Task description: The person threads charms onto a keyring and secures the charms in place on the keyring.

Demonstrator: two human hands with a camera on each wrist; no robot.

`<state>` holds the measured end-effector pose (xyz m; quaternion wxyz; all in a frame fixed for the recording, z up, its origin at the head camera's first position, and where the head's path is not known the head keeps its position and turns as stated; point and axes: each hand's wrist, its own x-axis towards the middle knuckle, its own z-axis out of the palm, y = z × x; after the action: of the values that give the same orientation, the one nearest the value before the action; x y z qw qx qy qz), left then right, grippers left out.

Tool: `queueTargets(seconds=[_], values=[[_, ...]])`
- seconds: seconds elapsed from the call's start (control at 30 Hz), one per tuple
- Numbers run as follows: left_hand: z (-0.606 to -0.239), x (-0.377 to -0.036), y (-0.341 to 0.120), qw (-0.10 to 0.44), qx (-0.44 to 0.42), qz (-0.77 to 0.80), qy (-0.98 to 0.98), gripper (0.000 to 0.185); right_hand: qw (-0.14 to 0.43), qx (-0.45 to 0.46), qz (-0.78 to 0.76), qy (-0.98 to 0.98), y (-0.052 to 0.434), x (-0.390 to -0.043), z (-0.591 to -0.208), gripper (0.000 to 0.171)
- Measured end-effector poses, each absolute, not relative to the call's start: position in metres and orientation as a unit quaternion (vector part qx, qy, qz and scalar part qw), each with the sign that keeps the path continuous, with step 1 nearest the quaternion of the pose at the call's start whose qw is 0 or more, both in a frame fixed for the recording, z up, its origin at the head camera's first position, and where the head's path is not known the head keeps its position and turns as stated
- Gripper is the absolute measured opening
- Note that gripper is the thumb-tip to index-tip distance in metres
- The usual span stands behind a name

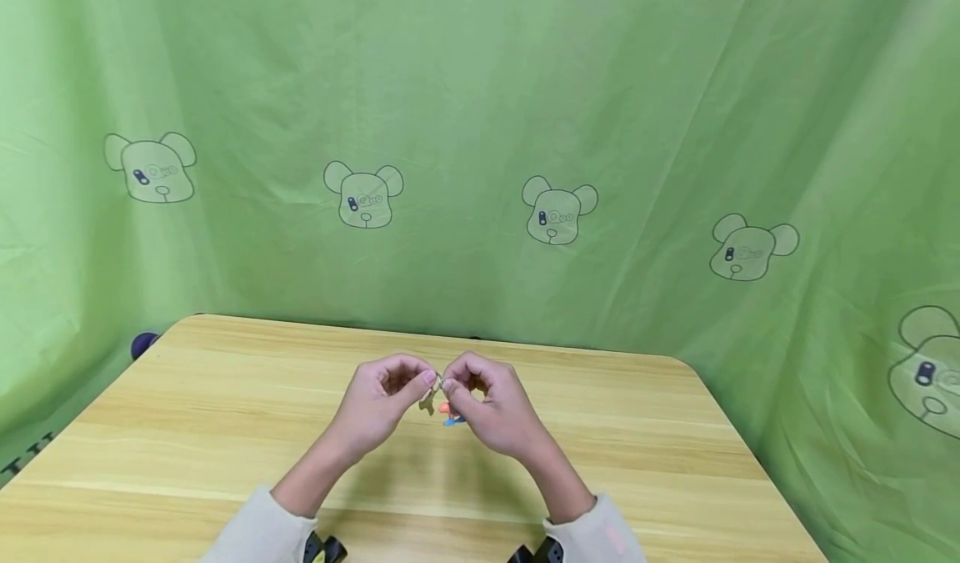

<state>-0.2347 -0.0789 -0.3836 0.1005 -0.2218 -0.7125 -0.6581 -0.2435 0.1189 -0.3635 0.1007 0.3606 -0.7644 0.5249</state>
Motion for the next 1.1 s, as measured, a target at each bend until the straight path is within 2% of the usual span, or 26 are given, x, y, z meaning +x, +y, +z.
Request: queueTargets(seconds=[0.47, 0.83, 1.1], values=[[-0.3835, -0.2348, -0.0791, 0.097, -0.211, -0.662, -0.713, 0.012, 0.095, 0.371, 0.528, -0.758, 0.1172, -0.2438, -0.3635, 0.015], [-0.3823, -0.2349, -0.0792, 0.032, -0.223, -0.642, -0.733, 0.013, 0.089, 0.365, 0.519, -0.768, 0.1185, -0.2447, -0.3658, 0.011], [-0.3814, -0.2351, -0.0794, 0.046, -0.201, -0.638, -0.742, 0.012, 0.083, 0.355, 0.513, -0.777, 0.1189, -0.2440, -0.3643, 0.009]])
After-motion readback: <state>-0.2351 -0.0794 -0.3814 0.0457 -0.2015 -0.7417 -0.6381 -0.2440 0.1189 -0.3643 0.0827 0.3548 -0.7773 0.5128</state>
